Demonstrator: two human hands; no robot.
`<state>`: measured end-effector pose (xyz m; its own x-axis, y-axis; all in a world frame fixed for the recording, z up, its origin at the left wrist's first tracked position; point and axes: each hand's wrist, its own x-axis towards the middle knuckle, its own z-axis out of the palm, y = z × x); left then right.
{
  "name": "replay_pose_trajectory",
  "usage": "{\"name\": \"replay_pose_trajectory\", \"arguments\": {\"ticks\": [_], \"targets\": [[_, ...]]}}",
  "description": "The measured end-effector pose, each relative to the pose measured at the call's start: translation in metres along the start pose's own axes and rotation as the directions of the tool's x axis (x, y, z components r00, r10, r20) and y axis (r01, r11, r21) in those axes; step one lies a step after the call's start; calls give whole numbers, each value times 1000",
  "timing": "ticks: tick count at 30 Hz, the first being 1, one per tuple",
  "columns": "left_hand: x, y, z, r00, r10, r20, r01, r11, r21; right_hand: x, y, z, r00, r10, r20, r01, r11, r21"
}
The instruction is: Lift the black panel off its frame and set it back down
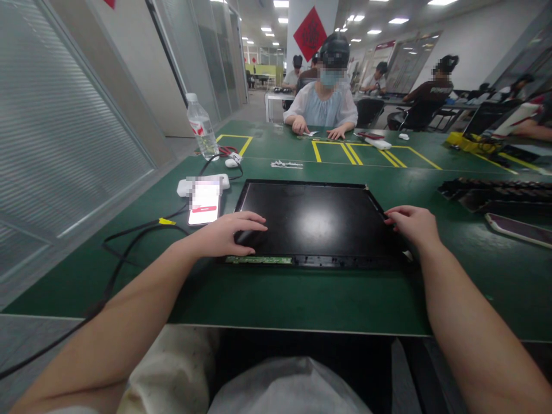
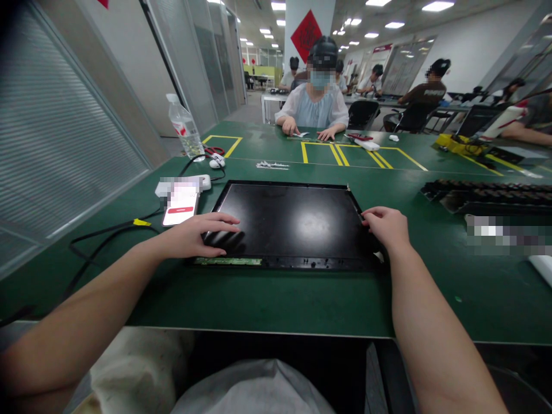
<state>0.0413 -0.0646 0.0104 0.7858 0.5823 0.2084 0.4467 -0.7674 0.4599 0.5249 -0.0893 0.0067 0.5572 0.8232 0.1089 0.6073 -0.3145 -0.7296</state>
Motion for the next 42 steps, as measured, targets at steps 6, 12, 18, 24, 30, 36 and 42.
{"name": "replay_pose_trajectory", "arguments": {"ticks": [6,12,18,24,30,36,42], "targets": [[0,-7,2,987,-147,-63,151,986,67,2,2,0,1000,10,15,-10,1000,-11],[1,-24,8,849,-487,-204,513,852,106,2,2,0,1000,7,21,-7,1000,-13],[2,-28,9,816,-537,-212,559,828,54,3,3,1,1000,14,19,-14,1000,0],[0,-26,8,843,-496,-206,519,851,75,8,10,2,999,37,40,-39,997,64],[-1,-27,8,831,-512,-218,533,845,44,11,13,3,998,33,53,-36,998,56],[0,-28,10,820,-520,-238,546,836,55,7,9,3,999,20,36,-21,1000,23],[3,-25,8,808,-524,-270,575,802,164,5,8,2,1000,15,17,-16,999,30]]}}
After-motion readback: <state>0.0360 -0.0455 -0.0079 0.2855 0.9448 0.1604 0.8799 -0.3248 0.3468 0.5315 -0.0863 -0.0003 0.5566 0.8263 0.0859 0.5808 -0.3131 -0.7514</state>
